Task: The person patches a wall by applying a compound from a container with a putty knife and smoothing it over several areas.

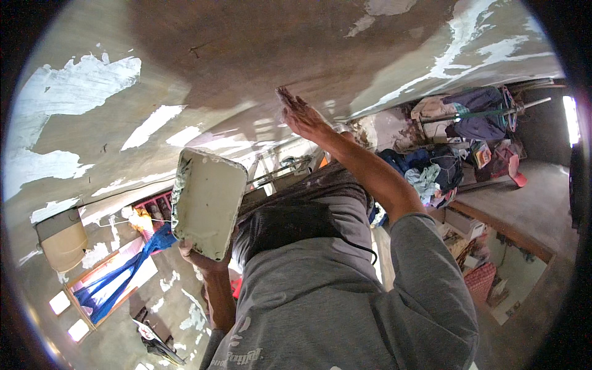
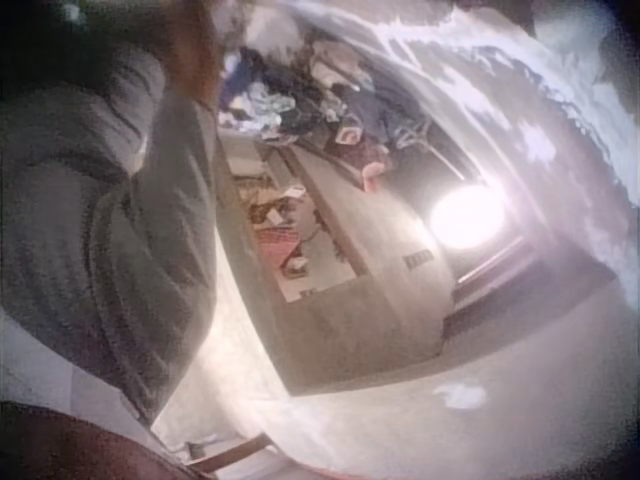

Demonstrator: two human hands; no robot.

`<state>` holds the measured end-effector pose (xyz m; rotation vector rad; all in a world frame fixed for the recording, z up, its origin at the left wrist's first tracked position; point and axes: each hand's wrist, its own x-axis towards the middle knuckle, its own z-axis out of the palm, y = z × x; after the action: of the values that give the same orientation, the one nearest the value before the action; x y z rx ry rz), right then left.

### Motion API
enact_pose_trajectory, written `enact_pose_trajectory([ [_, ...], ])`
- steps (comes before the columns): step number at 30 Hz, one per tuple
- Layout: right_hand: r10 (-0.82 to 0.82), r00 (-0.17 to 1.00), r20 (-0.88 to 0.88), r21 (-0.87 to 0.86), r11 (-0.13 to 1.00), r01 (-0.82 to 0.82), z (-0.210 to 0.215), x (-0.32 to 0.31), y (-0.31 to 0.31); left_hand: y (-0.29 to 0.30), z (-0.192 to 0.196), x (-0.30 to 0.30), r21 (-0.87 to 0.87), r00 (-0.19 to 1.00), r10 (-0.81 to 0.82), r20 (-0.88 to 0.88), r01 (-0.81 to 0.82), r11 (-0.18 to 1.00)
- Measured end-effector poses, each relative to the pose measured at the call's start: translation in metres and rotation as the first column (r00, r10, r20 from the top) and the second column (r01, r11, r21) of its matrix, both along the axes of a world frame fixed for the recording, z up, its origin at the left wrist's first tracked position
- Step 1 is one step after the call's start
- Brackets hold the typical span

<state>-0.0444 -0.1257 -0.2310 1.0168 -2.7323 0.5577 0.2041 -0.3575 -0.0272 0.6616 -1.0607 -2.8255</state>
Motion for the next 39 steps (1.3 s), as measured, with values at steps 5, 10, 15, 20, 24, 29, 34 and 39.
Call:
enact_pose_trajectory([
  [5,0.042,0.996,-0.073,0.47,0.883,-0.002,0.009,0.0,0.001,-0.003,-0.007,0.001,0.023,1.0,0.008,-0.006,-0.008,1.0],
  [10,-0.016,0.997,0.069,0.297,0.955,-0.005,-0.004,0.004,0.005,-0.004,-0.01,-0.002,0.022,0.998,0.066,0.016,-0.066,0.998],
  [15,0.015,0.999,0.047,0.021,1.0,-0.016,0.0,0.006,0.001,-0.011,-0.021,0.001,0.066,0.997,0.072,0.021,-0.073,0.995],
  [20,-0.182,0.927,0.327,-0.241,0.933,0.268,0.044,0.023,0.003,-0.011,-0.024,0.002,0.033,0.993,0.108,0.048,-0.109,0.993],
  [24,-0.114,0.985,0.129,-0.366,0.918,0.155,0.056,0.021,0.013,-0.01,-0.027,0.001,0.044,0.989,0.126,0.078,-0.13,0.991],
  [29,0.053,0.996,-0.078,-0.376,0.923,-0.078,0.095,-0.022,0.021,-0.017,-0.032,0.004,0.053,0.991,0.126,0.049,-0.128,0.99],
  [34,-0.103,0.984,-0.146,-0.342,0.939,0.048,0.128,-0.033,0.019,-0.011,-0.022,0.0,0.199,0.991,0.135,-0.006,-0.131,0.971],
  [39,-0.115,0.979,0.169,-0.507,0.842,0.186,0.107,-0.007,0.01,-0.013,-0.009,0.0,0.213,0.986,0.167,-0.001,-0.163,0.963],
])
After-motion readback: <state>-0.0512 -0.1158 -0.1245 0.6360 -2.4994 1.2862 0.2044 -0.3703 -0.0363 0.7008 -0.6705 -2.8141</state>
